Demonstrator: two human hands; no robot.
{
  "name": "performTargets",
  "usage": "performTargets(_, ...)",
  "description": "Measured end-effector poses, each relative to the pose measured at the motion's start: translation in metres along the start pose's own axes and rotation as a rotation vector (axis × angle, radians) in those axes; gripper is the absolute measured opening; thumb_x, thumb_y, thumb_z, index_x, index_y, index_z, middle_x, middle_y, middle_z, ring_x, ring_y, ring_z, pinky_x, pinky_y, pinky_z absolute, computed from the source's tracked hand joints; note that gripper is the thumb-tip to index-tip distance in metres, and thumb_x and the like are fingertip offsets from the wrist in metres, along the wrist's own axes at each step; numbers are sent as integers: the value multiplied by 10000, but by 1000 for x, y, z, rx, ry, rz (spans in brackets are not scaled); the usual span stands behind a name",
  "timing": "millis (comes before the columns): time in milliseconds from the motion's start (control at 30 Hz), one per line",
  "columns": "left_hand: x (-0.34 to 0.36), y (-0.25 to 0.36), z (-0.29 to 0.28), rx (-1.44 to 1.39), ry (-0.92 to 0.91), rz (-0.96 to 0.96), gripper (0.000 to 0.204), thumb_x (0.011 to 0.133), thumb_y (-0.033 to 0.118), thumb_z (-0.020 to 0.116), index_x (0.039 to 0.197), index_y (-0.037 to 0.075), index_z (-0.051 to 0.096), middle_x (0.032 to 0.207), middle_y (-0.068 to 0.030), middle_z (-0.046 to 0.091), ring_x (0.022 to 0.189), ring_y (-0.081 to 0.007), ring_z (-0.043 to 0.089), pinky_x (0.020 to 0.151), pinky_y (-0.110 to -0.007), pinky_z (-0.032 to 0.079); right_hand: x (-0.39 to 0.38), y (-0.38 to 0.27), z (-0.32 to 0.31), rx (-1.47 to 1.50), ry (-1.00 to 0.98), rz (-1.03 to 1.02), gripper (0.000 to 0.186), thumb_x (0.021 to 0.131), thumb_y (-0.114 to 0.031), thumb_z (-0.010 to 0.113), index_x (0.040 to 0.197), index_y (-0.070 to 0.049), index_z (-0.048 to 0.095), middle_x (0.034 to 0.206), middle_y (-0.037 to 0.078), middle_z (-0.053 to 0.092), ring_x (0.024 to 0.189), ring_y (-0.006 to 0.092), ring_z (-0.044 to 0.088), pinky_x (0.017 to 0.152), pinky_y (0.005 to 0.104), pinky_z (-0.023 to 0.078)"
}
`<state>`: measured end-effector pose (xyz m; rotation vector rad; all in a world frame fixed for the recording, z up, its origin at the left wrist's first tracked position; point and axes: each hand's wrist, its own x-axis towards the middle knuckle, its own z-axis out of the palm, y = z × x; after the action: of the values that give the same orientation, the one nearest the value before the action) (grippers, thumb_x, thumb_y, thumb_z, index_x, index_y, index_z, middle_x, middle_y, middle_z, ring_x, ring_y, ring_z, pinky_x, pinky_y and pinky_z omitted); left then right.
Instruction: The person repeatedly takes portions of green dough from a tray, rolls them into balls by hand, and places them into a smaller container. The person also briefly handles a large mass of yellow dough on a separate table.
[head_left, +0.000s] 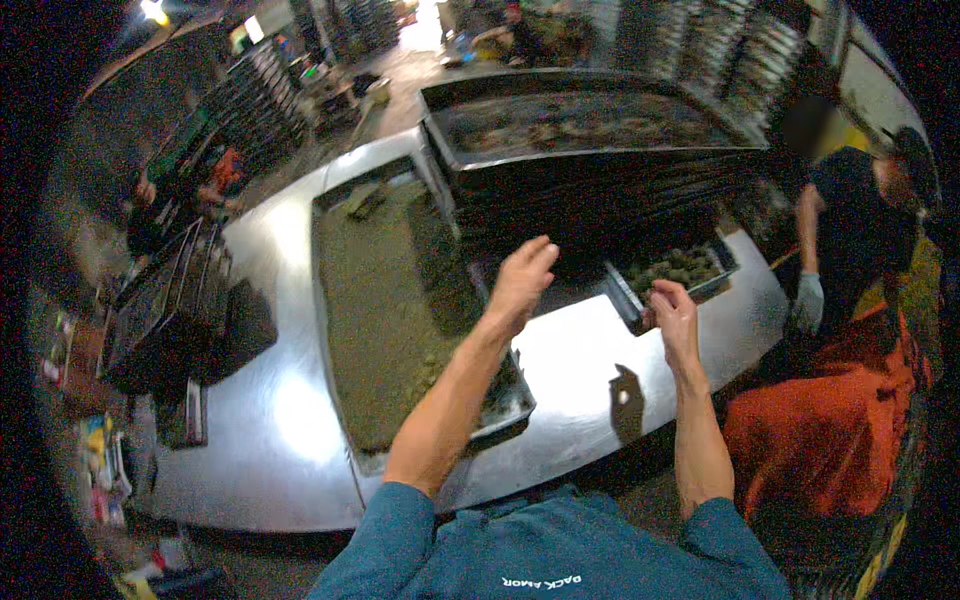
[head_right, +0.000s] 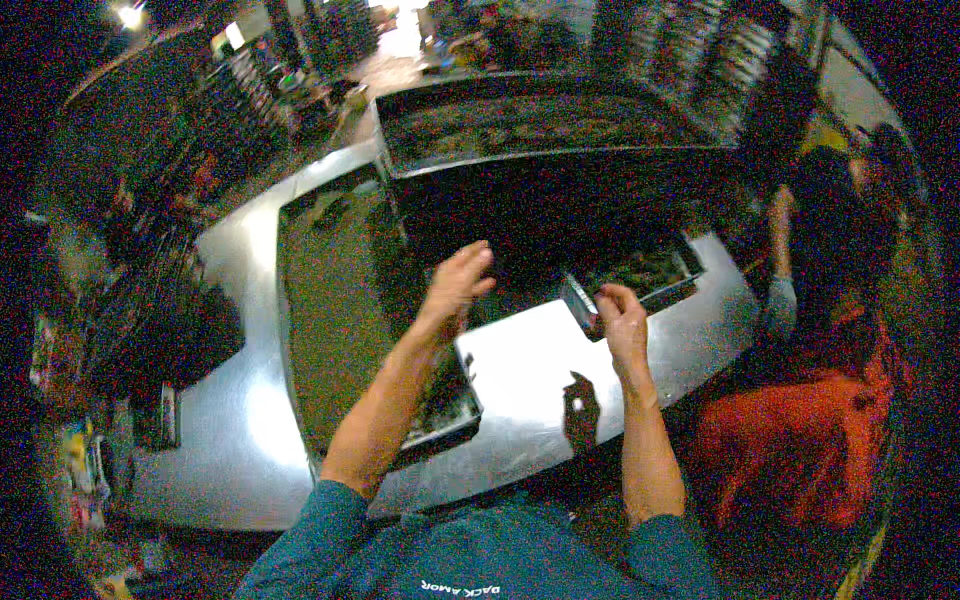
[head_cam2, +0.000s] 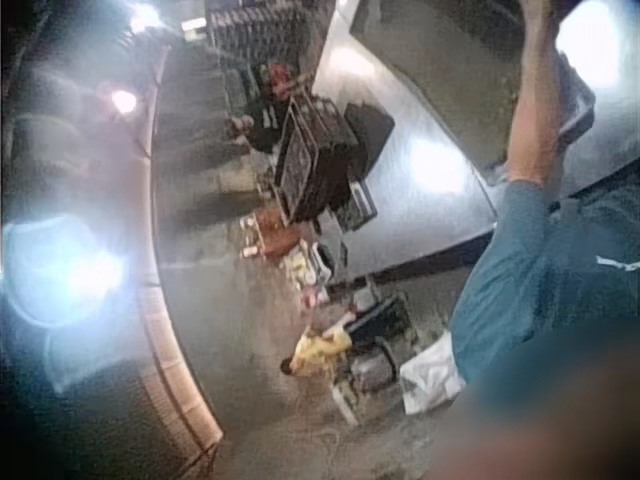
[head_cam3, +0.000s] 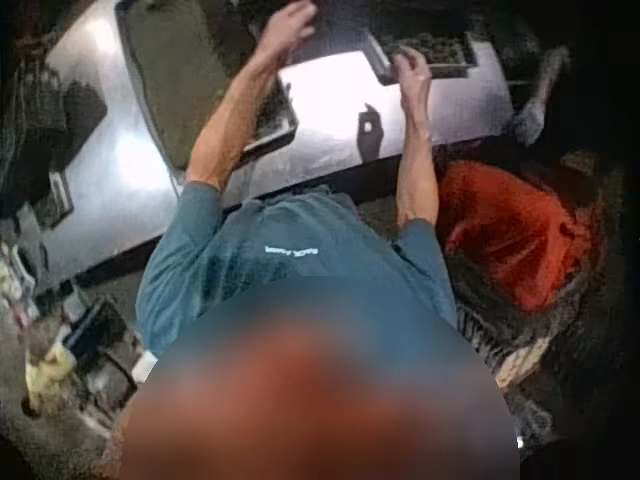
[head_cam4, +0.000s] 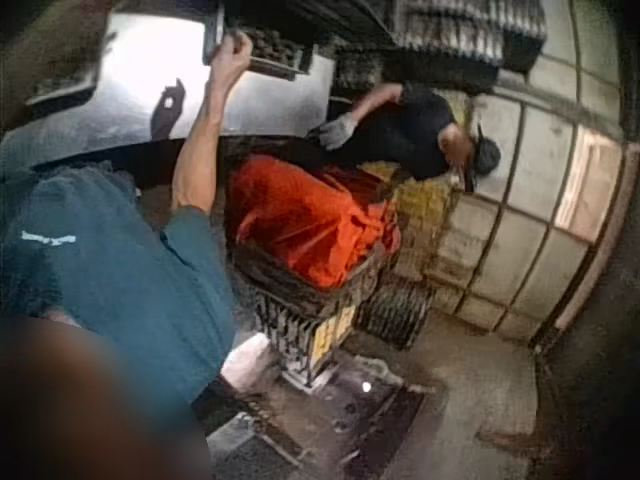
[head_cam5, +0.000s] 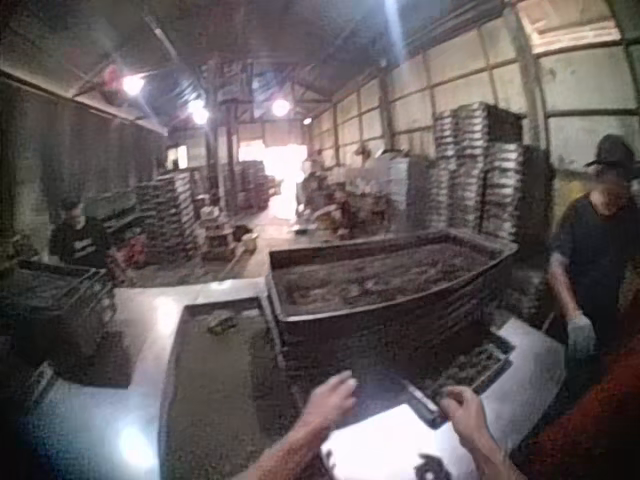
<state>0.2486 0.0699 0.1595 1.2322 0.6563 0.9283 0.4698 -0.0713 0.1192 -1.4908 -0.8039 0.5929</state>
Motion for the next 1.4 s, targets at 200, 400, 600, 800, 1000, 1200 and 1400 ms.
performTargets(200,-120,30,-150,45,405,-103,329,948,221,520,1184,-4,565,1149,-113,592,1073,-204,574,849,-339,501,-104,18,152,-561,-770,-294,357,827,-142,625,1142,14,561,936,170,621,856,339,621,760,412,511)
performTargets(400,-236,20,-210,-123,669,-149,258,961,185,483,1119,-1,565,1125,-122,605,1048,-218,598,841,-336,497,-130,51,237,-1072,-807,-353,526,789,-206,676,1227,1,470,1126,257,511,953,400,574,806,434,505)
performTargets(600,-285,2,-215,-262,612,-137,250,962,185,484,1105,-3,563,1094,-133,623,1016,-226,616,847,-343,503,-139,59,238,-1192,-1015,-369,238,740,-180,644,923,-30,660,903,206,617,814,382,625,729,453,526)
performTargets(800,-318,-3,-228,-200,696,-203,258,960,192,479,1111,-1,557,1093,-148,625,997,-239,631,813,-346,526,-116,54,214,-1055,-1322,-300,320,697,-243,696,977,-88,708,880,192,673,828,359,651,750,425,518)
performTargets(1000,-337,-15,-237,-207,730,-180,255,965,192,472,1115,5,560,1089,-149,629,1009,-243,627,834,-349,522,-123,18,253,-930,-1424,-481,319,744,-196,686,1050,-104,684,958,170,665,887,337,635,777,416,505)
performTargets(1200,-330,-19,-228,-244,605,-178,256,966,197,471,1116,8,557,1091,-151,628,1017,-251,625,837,-352,523,-169,38,324,-1011,-1809,-994,240,807,-181,565,1020,-175,677,992,73,626,922,302,605,763,396,522)
performTargets(1400,-346,-20,-224,-261,777,-276,244,954,191,508,1095,5,578,1066,-136,639,964,-214,636,807,-312,519,-100,40,249,-1294,-1865,-868,200,757,-166,557,839,-55,702,863,178,683,795,364,663,649,458,536)
